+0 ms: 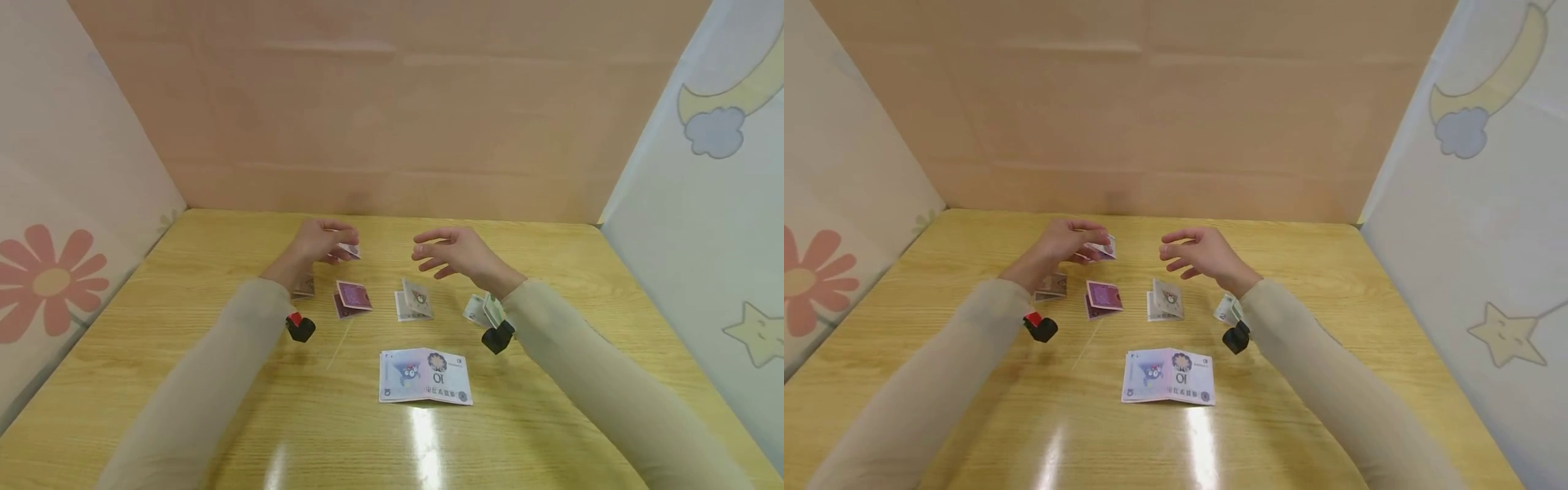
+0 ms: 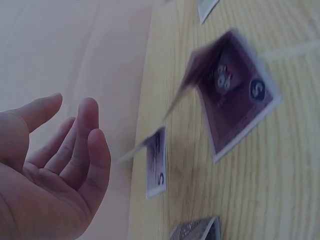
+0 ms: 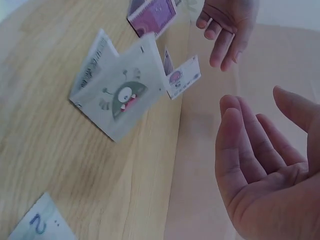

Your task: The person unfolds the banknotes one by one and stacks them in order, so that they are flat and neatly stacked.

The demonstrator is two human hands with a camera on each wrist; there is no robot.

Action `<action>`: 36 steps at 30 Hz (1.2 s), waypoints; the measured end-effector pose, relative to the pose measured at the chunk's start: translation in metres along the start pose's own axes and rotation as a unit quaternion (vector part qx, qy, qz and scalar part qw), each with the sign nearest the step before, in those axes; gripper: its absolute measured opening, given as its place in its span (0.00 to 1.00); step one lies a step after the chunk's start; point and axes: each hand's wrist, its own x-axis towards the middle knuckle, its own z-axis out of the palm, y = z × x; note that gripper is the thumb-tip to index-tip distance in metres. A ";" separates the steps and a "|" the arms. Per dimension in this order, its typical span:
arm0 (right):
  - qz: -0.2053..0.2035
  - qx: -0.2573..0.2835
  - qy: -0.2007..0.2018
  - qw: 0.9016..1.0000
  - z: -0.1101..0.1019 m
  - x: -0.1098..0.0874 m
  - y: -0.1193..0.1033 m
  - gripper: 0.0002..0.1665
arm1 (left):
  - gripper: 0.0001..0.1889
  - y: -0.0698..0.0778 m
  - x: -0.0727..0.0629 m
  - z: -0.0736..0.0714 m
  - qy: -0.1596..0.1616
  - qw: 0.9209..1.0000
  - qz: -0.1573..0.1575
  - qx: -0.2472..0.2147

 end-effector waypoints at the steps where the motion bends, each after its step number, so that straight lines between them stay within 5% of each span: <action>1: 0.002 0.003 0.000 1.000 -0.001 0.003 0.000 0.24 | 0.19 0.000 0.002 -0.002 0.003 1.000 0.000 0.003; 20: 0.052 0.072 0.017 0.996 0.003 0.037 -0.007 0.23 | 0.17 -0.012 0.014 -0.010 0.060 0.995 -0.055 0.062; 36: 0.069 0.062 0.001 0.996 0.019 0.057 -0.006 0.26 | 0.12 -0.026 0.014 -0.007 0.045 0.989 -0.065 0.124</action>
